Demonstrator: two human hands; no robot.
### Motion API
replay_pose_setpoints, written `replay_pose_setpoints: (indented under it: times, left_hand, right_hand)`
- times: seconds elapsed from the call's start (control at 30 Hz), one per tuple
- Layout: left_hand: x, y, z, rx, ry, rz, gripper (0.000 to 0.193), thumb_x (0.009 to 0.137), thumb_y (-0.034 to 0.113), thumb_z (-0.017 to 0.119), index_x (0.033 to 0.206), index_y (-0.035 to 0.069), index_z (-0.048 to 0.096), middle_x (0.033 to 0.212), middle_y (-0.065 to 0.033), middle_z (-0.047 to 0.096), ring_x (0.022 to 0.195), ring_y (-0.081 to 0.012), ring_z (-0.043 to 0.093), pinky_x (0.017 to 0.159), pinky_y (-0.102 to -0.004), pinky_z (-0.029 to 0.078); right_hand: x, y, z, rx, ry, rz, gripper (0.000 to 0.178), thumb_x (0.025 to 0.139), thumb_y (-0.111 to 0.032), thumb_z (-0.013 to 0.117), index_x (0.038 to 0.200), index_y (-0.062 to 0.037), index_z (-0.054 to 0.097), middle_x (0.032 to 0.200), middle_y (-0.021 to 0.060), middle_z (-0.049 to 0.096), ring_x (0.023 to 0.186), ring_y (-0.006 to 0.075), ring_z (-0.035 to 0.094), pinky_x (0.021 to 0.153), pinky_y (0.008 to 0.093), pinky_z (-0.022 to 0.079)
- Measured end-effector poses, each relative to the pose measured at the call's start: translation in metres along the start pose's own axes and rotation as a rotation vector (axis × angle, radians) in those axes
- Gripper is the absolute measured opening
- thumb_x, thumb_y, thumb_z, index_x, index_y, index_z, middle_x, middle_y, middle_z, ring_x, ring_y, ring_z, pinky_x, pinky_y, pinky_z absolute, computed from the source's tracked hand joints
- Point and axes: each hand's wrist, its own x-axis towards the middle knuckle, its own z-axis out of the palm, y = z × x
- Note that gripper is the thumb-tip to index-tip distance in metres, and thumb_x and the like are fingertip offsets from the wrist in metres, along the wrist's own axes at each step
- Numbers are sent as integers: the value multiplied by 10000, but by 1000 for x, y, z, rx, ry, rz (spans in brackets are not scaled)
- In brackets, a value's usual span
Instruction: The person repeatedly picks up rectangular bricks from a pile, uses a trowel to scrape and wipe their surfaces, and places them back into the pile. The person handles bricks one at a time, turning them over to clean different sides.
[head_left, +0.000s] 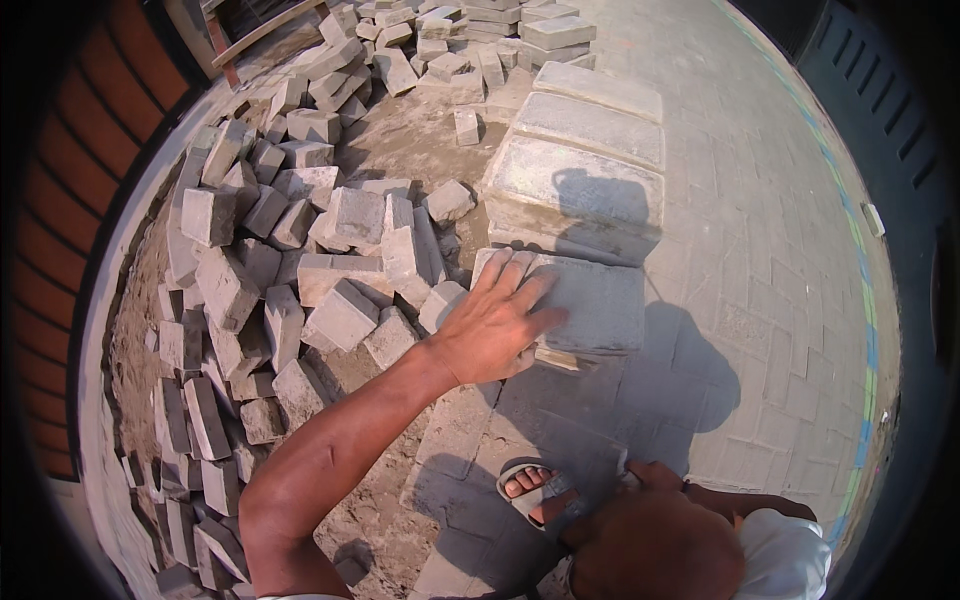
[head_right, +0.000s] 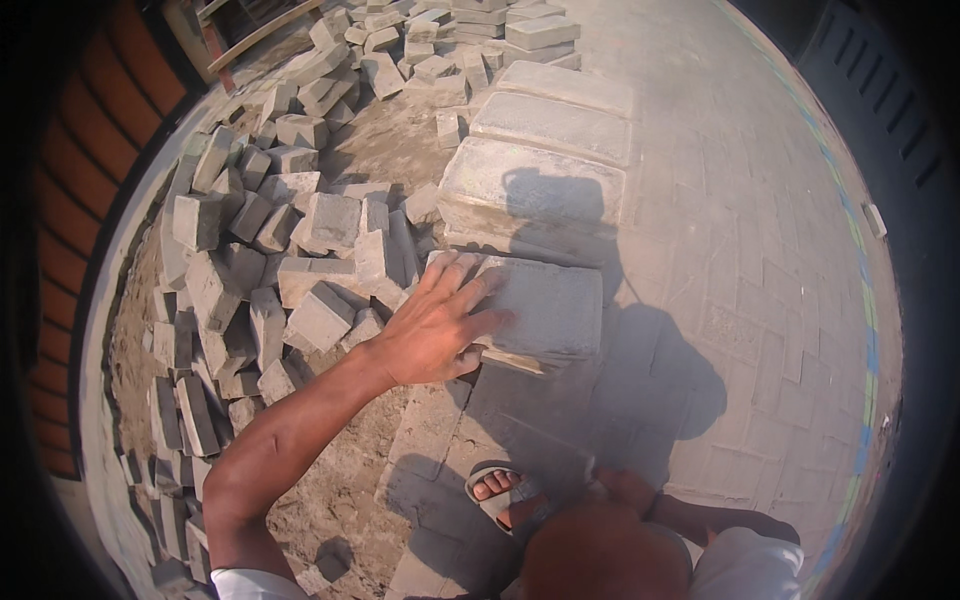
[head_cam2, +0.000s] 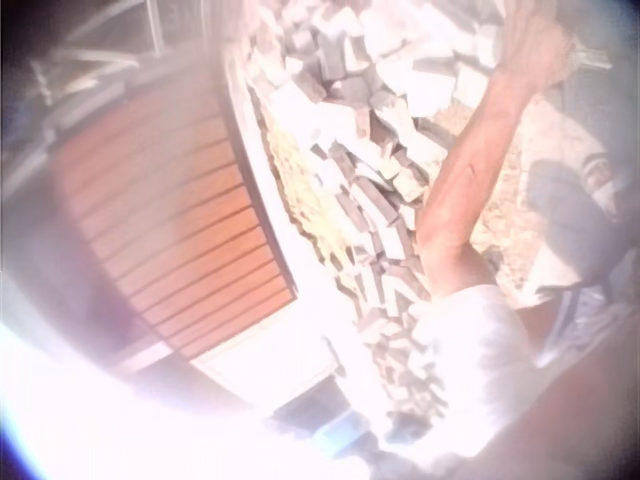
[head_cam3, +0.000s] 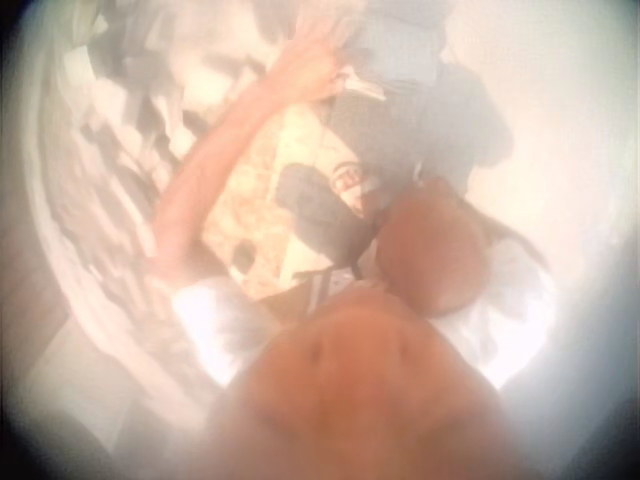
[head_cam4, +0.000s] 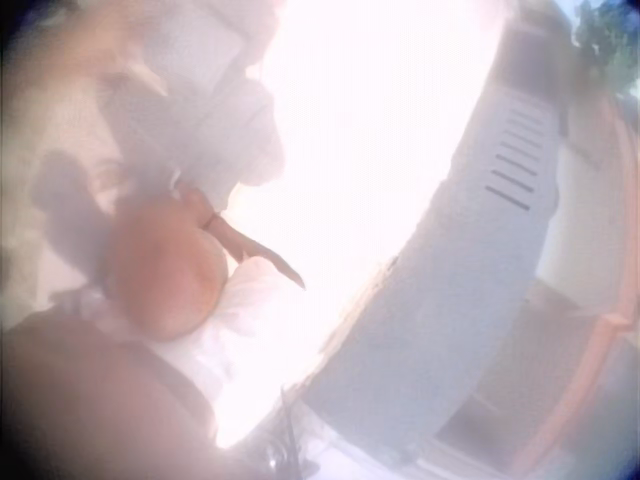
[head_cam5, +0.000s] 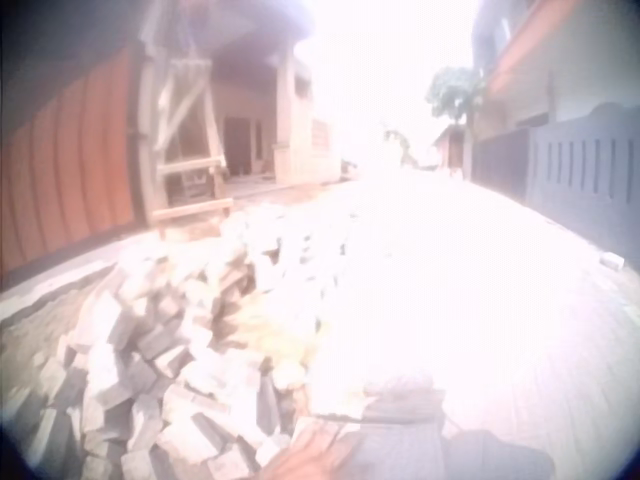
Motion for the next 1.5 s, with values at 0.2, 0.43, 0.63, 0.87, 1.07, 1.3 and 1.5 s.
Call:
replay_pose_setpoints:
  times: [0.2,0.43,0.63,0.87,1.07,1.3,1.5]
  left_hand:
    - [-51,7,8,105,75,-175,503,752,158,728,1242,148,616,1420,-198,401,1312,-479,349,1131,-629,215]
    - [-262,48,-27,109,-219,-728,475,709,179,718,1169,107,623,1241,-165,528,1219,-421,435,1089,-614,275]
    - [-441,173,-11,-55,-99,-1360,452,699,166,714,1133,61,644,1147,-153,586,1127,-366,521,1048,-535,331]
    - [-492,306,41,-290,36,-1514,437,808,157,673,1224,48,593,1250,-150,596,1158,-346,552,1035,-478,378]
    - [-534,373,95,-400,299,-1708,460,817,138,665,1258,47,574,1270,-176,581,1172,-369,543,1023,-475,408]
    - [-641,266,56,61,278,-1833,722,758,191,727,1414,111,435,1434,-249,396,1317,-450,379,1097,-520,335]
    - [-743,116,9,283,51,-1827,1037,645,296,840,1527,216,298,1565,-256,187,1440,-507,176,1137,-596,265]
  right_hand:
    - [9,11,9,-9,-95,45,397,901,-450,653,1061,-97,568,818,175,663,801,395,670,678,455,510]
    - [51,-18,-27,-20,-245,-169,497,915,-485,613,1186,-80,514,780,232,645,768,446,652,662,491,498]
    - [90,-75,-23,-73,-297,-258,481,889,-465,646,1129,-56,567,771,241,645,749,432,658,656,485,501]
    - [88,-80,43,-336,-125,-337,460,764,-371,707,1087,-57,611,819,222,664,773,398,666,700,478,508]
    - [58,-206,94,-399,-81,-620,423,764,-324,699,1033,-13,597,808,198,679,744,397,675,677,452,521]
    - [107,-146,70,-989,-425,-639,500,885,-301,607,1308,-74,467,1109,161,608,997,364,601,820,479,495]
    - [87,-175,87,-764,-298,-553,356,835,-252,639,1102,-44,529,886,171,657,853,382,642,714,464,512]
